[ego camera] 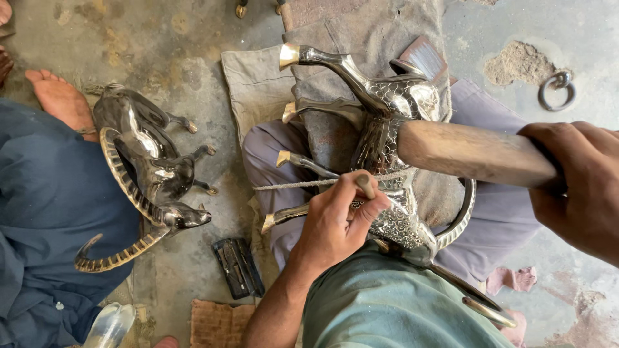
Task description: The person uses a hammer and chisel to create a textured pattern on a metal goat sculpture. They repeatedly strike the chisel against the body and legs of the sculpture to form a scale-like design.
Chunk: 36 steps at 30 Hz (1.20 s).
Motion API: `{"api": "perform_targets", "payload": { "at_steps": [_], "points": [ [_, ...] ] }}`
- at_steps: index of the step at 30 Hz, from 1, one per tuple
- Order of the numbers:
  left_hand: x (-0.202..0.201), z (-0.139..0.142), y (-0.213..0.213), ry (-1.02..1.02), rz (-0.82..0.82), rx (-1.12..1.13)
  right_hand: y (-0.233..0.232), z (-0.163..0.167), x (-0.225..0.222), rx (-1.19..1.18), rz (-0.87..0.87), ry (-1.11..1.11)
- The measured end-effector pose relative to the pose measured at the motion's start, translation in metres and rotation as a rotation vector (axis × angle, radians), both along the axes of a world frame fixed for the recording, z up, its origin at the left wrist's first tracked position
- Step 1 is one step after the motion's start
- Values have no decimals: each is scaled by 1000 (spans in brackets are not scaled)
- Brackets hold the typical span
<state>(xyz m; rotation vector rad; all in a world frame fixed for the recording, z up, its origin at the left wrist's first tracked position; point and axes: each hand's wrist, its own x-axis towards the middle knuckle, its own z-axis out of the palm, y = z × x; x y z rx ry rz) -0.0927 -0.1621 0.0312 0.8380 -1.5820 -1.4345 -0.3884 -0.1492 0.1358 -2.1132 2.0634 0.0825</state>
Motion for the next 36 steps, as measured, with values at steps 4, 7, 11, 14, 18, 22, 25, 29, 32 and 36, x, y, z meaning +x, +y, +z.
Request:
{"api": "perform_targets", "payload": {
  "at_steps": [4,7,11,14,18,22,25,29,32,36],
  "points": [
    [-4,-6,-1,-129,-61,-150,-7,-16,-4,-161,298,262],
    [-6,-9,-2,-167,-91,-189,-14,-21,-9,-181,347,416],
    [-5,-9,-3,-156,-106,-164,-24,-16,-13,-30,268,427],
    [-6,-8,-4,-155,-108,-142,-23,-8,-8,175,-244,-460],
    [-7,-9,-6,-187,-120,-189,-19,0,3,-16,110,-15],
    [-7,-11,-6,-138,-114,-179,-23,6,10,54,123,55],
    [-7,-12,-4,-134,-133,-169,-27,12,14,46,62,-48],
    [-8,-13,-5,-158,-135,-171,-31,14,17,90,-1,-201],
    [-7,-13,-5,-170,-124,-149,-36,13,13,75,186,128],
    [-6,-12,-4,-133,-103,-164,-38,11,9,85,182,140]
  ]
}}
